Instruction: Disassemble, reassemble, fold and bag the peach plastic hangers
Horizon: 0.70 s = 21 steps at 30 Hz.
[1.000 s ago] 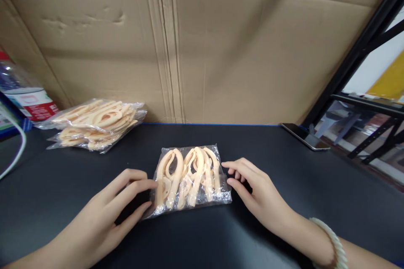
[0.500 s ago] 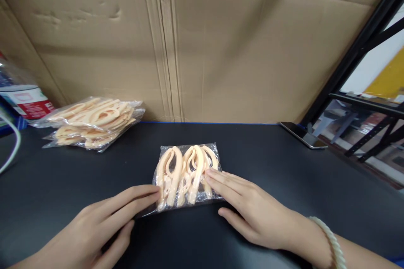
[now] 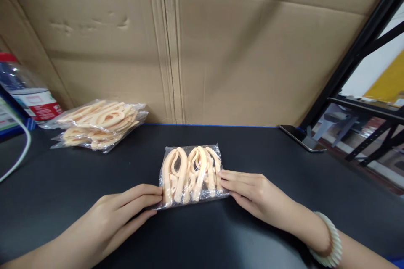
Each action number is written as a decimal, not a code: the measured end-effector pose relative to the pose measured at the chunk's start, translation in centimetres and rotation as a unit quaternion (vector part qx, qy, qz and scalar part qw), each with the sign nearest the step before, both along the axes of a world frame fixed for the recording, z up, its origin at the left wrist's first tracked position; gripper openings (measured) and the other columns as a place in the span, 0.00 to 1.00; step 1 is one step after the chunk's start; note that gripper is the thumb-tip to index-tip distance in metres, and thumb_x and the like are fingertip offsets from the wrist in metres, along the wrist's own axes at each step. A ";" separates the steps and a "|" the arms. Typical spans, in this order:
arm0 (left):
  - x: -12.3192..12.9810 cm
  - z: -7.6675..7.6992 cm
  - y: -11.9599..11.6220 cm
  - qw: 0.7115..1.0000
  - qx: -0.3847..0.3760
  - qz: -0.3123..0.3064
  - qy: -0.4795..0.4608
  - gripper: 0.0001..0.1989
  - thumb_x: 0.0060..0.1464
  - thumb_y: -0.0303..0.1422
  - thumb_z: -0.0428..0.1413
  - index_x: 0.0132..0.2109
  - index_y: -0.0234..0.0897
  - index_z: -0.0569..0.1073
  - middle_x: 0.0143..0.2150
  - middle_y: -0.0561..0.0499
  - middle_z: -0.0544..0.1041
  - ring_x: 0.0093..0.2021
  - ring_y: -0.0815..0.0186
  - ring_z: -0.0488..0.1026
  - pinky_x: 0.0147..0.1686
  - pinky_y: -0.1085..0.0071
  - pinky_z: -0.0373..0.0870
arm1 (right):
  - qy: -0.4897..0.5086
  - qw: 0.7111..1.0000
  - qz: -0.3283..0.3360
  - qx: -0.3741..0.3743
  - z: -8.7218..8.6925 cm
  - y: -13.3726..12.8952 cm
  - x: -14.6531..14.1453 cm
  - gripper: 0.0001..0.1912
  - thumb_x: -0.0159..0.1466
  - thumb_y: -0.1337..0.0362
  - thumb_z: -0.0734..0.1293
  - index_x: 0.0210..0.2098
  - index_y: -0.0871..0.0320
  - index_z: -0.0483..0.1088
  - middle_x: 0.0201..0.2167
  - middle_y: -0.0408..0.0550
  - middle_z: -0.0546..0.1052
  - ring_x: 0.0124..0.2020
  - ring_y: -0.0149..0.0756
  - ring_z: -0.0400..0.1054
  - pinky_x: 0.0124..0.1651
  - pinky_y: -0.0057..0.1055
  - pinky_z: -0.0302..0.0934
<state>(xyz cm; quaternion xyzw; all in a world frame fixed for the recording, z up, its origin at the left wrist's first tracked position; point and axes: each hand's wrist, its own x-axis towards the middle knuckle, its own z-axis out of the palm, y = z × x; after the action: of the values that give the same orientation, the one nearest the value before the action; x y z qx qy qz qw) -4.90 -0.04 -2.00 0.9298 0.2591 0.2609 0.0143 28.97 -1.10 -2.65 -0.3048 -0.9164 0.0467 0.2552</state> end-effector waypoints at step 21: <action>0.6 1.7 -1.1 0.999 -0.009 -0.038 0.002 0.11 0.63 0.26 0.45 0.42 0.39 0.72 0.37 0.51 0.78 0.33 0.68 0.77 0.36 0.76 0.74 | 0.091 0.993 0.033 0.064 1.7 -1.2 -0.8 0.08 0.65 0.73 0.62 0.36 0.60 0.73 0.38 0.52 0.77 0.47 0.38 0.70 0.50 0.38 0.67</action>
<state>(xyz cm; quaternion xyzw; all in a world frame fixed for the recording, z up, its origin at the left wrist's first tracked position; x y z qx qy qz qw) -4.34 -1.10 -0.31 0.9393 0.2259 0.2563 0.0320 28.17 -2.29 -0.90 -0.2522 -0.8998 0.0237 0.3554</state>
